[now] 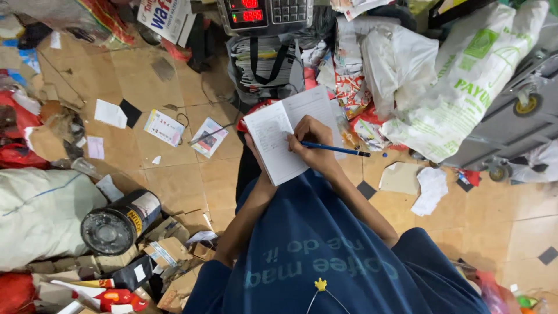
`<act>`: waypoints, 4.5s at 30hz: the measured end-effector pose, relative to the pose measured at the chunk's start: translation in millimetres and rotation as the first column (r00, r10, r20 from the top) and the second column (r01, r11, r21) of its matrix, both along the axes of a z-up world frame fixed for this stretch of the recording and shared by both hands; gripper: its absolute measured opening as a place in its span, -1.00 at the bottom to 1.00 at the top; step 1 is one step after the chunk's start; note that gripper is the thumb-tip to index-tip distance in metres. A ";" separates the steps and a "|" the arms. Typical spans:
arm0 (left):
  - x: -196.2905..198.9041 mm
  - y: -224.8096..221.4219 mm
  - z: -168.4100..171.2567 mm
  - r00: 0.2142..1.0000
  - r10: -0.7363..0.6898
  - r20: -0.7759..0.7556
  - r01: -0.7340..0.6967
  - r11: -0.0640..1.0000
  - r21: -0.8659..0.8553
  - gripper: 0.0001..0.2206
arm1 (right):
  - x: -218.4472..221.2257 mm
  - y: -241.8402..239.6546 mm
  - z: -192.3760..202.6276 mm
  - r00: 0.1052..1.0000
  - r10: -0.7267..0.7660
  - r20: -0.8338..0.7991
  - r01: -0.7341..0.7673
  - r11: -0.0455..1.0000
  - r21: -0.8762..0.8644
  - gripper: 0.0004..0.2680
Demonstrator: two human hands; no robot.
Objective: The person weighs a red bag of items and a gray bag on a digital scale, records the weights in a notebook using a pen, and then unfolds a metal cart.
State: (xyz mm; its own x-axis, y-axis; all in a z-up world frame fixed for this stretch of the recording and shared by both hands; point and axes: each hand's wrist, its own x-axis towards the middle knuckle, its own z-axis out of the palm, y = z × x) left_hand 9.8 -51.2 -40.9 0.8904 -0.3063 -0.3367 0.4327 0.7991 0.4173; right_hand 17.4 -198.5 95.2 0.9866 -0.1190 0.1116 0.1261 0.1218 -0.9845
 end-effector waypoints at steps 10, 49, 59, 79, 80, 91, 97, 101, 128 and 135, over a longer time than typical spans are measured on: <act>8.9 28.7 6.9 0.998 -0.044 -0.047 0.043 0.999 -0.019 -0.14 | 0.3 27.2 0.9 0.994 -0.089 0.067 0.094 0.993 -0.075 -0.77; 26.6 53.2 9.2 0.967 -0.254 0.006 0.254 0.966 -0.048 -0.16 | -1.7 62.9 15.7 0.954 -0.301 0.004 0.296 0.933 -0.203 -0.67; 31.4 46.9 22.6 0.978 -0.206 -0.038 0.207 0.978 0.031 -0.17 | 3.3 54.7 5.8 0.969 -0.245 0.003 0.241 0.951 -0.196 -0.69; 26.8 36.5 17.0 0.972 -0.233 -0.022 0.231 0.971 -0.066 -0.11 | 2.9 35.6 19.0 0.952 -0.302 -0.046 0.294 0.946 -0.137 -0.75; 23.8 37.1 14.2 0.972 -0.236 0.017 0.236 0.971 -0.039 -0.10 | 1.7 34.7 17.6 0.950 -0.308 -0.045 0.301 0.946 -0.121 -0.76; 20.9 31.3 11.2 0.935 -0.343 -0.095 0.326 0.932 -0.157 -0.07 | -4.6 25.0 15.3 0.944 -0.329 -0.017 0.326 0.940 -0.106 -0.80; 18.1 28.5 7.8 0.913 -0.404 -0.057 0.400 0.914 -0.067 -0.05 | -16.3 24.6 13.8 0.952 -0.306 -0.025 0.300 0.943 -0.141 -0.81; 19.5 25.1 21.2 0.903 -0.407 -0.140 0.386 0.910 -0.154 -0.07 | -29.4 23.4 -0.6 0.954 -0.295 -0.053 0.287 0.949 -0.128 -0.79; 18.4 14.0 21.3 0.895 -0.433 -0.112 0.403 0.889 -0.217 -0.10 | -29.4 14.0 -12.1 0.923 -0.384 -0.011 0.379 0.914 -0.148 -0.77; 18.7 19.7 19.5 0.903 -0.415 -0.109 0.380 0.892 -0.245 -0.09 | -25.7 19.2 -2.5 0.940 -0.341 -0.025 0.337 0.936 -0.104 -0.78</act>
